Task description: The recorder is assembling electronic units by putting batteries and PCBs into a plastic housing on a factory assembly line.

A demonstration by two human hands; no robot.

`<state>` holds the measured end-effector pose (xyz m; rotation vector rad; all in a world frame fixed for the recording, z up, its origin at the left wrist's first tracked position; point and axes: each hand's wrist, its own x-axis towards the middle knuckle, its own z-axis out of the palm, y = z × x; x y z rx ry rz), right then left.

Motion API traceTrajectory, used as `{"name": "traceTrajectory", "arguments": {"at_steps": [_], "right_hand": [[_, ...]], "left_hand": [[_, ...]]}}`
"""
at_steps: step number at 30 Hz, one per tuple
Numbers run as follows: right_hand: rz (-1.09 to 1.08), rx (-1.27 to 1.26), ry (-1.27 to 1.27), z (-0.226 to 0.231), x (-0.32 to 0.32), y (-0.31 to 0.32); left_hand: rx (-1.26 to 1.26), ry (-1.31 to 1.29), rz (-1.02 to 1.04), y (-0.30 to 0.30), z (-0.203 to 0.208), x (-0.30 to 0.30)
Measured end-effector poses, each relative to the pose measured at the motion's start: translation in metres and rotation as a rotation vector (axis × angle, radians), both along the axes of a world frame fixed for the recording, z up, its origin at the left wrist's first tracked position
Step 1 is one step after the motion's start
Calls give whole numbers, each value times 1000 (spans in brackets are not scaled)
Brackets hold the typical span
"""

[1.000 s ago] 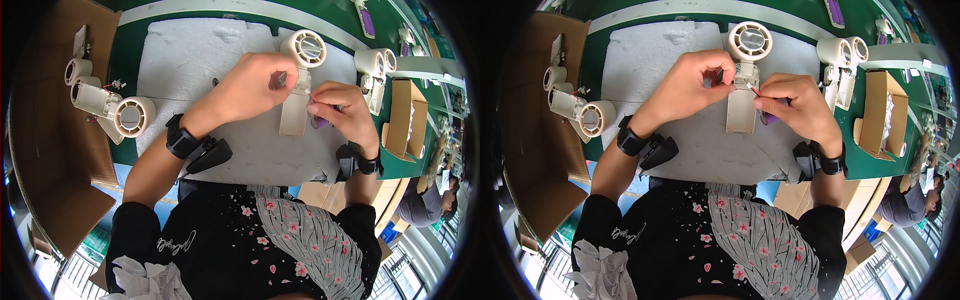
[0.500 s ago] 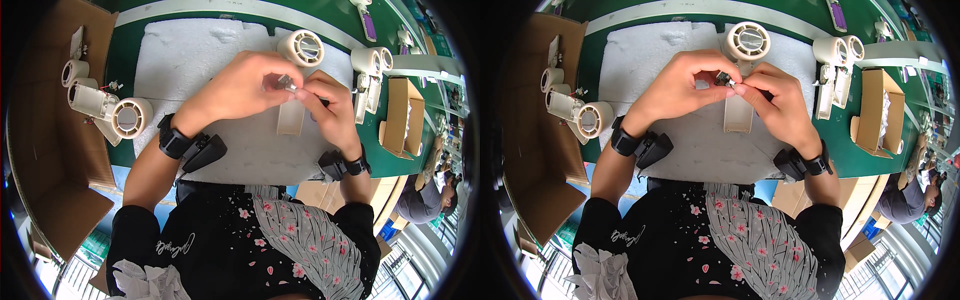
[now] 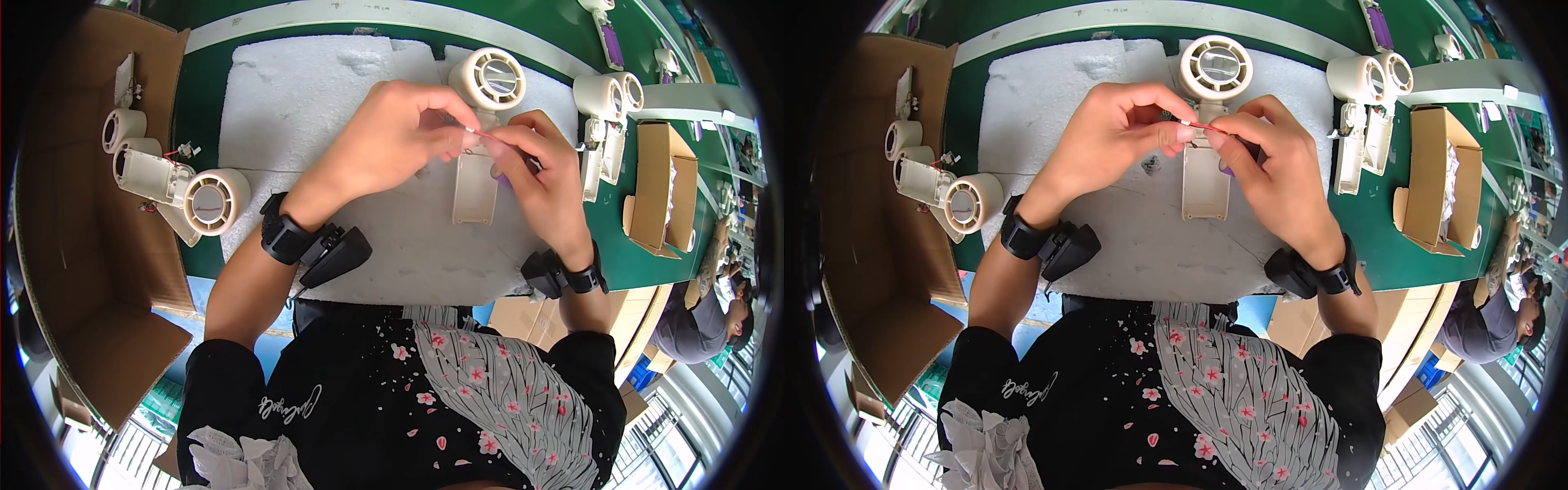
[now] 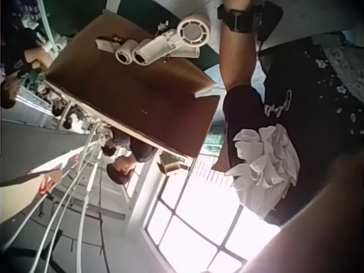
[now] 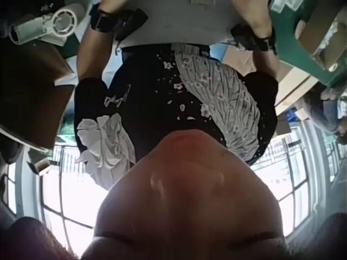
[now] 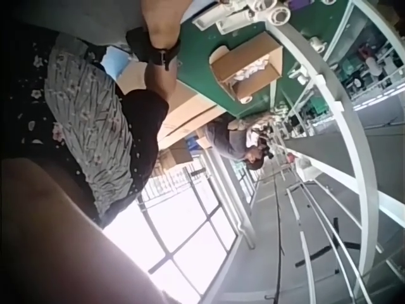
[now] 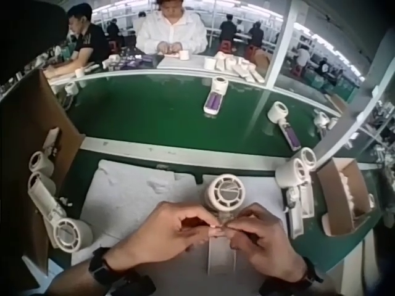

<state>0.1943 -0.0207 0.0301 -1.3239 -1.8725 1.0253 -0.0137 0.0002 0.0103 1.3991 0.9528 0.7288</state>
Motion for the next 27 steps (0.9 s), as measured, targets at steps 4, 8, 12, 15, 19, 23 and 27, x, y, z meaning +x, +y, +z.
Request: {"name": "traceTrajectory", "arguments": {"at_steps": [4,8,12,15,19,23,27], "right_hand": [[-8,69,28,-8,1,2],[52,31,98,-7,2,2],[127,142,-20,-8,3,3],[158,174,-68,-8,1,4],[170,209,-84,-11,0,4],[171,190,-88,-12,1,4],[173,163,-62,-11,2,5]], "left_hand": [[-51,-33,2,1,0,1],[77,-178,20,1,-3,-2],[-84,-57,-81,3,6,-8],[-118,-59,-81,3,6,-8],[-125,-74,-74,4,8,-8],[-100,-105,-63,3,7,-8],[-127,-74,-27,5,9,-8]]}}
